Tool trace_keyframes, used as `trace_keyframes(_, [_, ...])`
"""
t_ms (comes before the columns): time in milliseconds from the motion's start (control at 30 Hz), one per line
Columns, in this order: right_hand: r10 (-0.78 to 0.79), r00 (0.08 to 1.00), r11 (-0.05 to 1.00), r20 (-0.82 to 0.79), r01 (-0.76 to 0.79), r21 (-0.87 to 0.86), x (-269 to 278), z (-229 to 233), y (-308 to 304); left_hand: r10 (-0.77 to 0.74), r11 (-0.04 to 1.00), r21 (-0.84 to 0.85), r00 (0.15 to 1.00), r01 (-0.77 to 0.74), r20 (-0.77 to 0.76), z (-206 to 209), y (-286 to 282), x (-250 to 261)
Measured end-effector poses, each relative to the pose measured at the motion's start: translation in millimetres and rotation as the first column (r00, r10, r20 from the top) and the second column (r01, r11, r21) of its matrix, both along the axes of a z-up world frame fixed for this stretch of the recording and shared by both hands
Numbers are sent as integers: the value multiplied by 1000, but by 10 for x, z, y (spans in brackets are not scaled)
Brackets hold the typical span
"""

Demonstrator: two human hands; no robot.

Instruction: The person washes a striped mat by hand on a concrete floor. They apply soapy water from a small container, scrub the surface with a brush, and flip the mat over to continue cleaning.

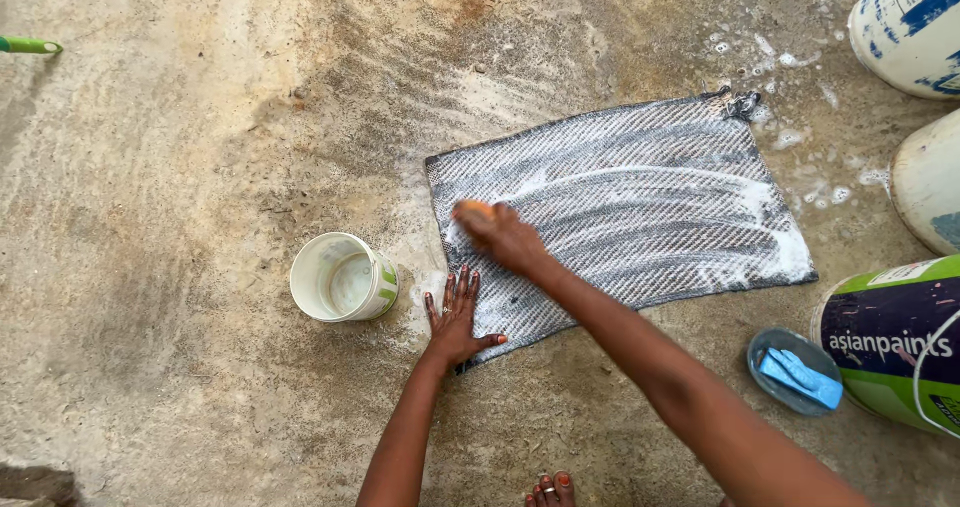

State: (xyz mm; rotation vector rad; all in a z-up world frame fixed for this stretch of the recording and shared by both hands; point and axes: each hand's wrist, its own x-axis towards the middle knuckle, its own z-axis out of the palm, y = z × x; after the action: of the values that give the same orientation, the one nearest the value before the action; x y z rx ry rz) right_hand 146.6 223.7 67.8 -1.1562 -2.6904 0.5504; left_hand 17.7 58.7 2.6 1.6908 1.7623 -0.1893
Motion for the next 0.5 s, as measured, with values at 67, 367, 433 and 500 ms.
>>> trace_keyframes(67, [-508, 861, 772, -10, 451, -447, 746, -101, 624, -1, 1000, 10, 1000, 1, 7, 15, -2, -4])
trace_keyframes(367, [-814, 561, 568, 152, 823, 6, 3026, -339, 1170, -13, 1000, -7, 1000, 13, 11, 6, 34, 45])
trace_keyframes(433, [-899, 412, 411, -145, 687, -599, 2042, -335, 983, -25, 999, -36, 1000, 25, -18, 20, 40, 41])
trace_keyframes(500, [-449, 888, 894, 96, 447, 43, 800, -261, 606, -18, 999, -30, 1000, 18, -11, 21, 46, 33])
